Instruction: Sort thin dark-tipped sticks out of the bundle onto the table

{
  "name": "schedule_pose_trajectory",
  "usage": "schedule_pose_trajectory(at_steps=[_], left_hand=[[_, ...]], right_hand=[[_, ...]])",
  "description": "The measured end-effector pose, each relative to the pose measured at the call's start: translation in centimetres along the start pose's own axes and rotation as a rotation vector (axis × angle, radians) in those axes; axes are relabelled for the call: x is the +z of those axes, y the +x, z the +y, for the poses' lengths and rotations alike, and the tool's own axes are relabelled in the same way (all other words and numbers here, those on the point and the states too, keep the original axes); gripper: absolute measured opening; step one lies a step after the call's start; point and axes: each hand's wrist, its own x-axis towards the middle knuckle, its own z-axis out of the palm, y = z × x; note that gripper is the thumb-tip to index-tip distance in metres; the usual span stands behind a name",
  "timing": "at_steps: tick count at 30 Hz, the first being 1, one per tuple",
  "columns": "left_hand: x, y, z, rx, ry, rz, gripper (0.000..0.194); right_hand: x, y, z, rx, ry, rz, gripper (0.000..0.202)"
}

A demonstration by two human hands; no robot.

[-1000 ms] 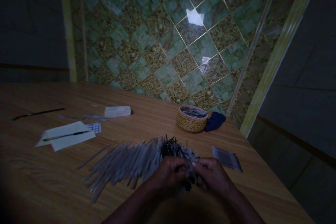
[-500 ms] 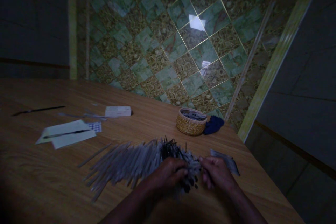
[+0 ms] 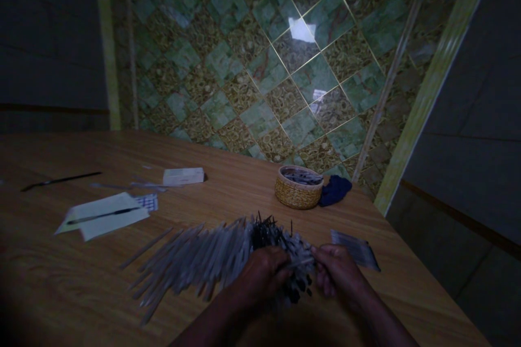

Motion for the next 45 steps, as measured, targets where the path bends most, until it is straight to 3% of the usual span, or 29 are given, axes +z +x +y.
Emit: schedule_pose_trajectory(at_steps=[7, 13, 21, 25, 28, 32, 35, 39, 42, 45], left_hand=[[0.2, 0.2, -0.3, -0.108, -0.216, -0.073, 0.008], [1.4, 0.4, -0.6, -0.352, -0.651, -0.213, 0.012], [1.3, 0.5, -1.2, -0.529, -1.03, -0.241, 0.024], [1.1, 0.4, -1.1, -0.523, -1.097, -0.199, 0.021], [1.1, 0.3, -0.9, -0.505, -1.157, -0.179, 0.022], [1.1, 0.3, -0.5, -0.485, -1.2, -0.171, 0.024], [1.2, 0.3, -0.3, -0.482, -1.21, -0.152, 0.027], [1.1, 0.3, -0.6, -0.476, -1.138, -0.149, 0.026], [0.7, 0.4, -1.1, -0.475, -1.066, -0.113, 0.028], [0.2, 0.6, -1.6, -0.484, -1.0, -0.07, 0.031]], right_hand=[[-0.9, 0.6, 2.1, 0.057, 0.031, 0.004, 0.046], [-1.0, 0.5, 3.9, 0.096, 0.023, 0.025, 0.047], [-0.4, 0.8, 3.6, 0.031, 0.054, -0.003, 0.053], [0.3, 1.1, 3.5, -0.031, 0.236, -0.041, 0.048], [1.1, 1.2, 3.9, -0.067, 0.483, -0.163, 0.041], [2.3, 1.2, 4.7, -0.061, 0.728, -0.248, 0.049], [3.1, 1.0, 5.3, -0.052, 0.831, -0.257, 0.047], [3.5, 1.0, 5.9, -0.06, 0.845, -0.297, 0.029], [2.4, 1.5, 6.0, -0.055, 0.862, -0.253, 0.024], [0.6, 2.1, 5.9, -0.018, 0.834, -0.092, 0.028]])
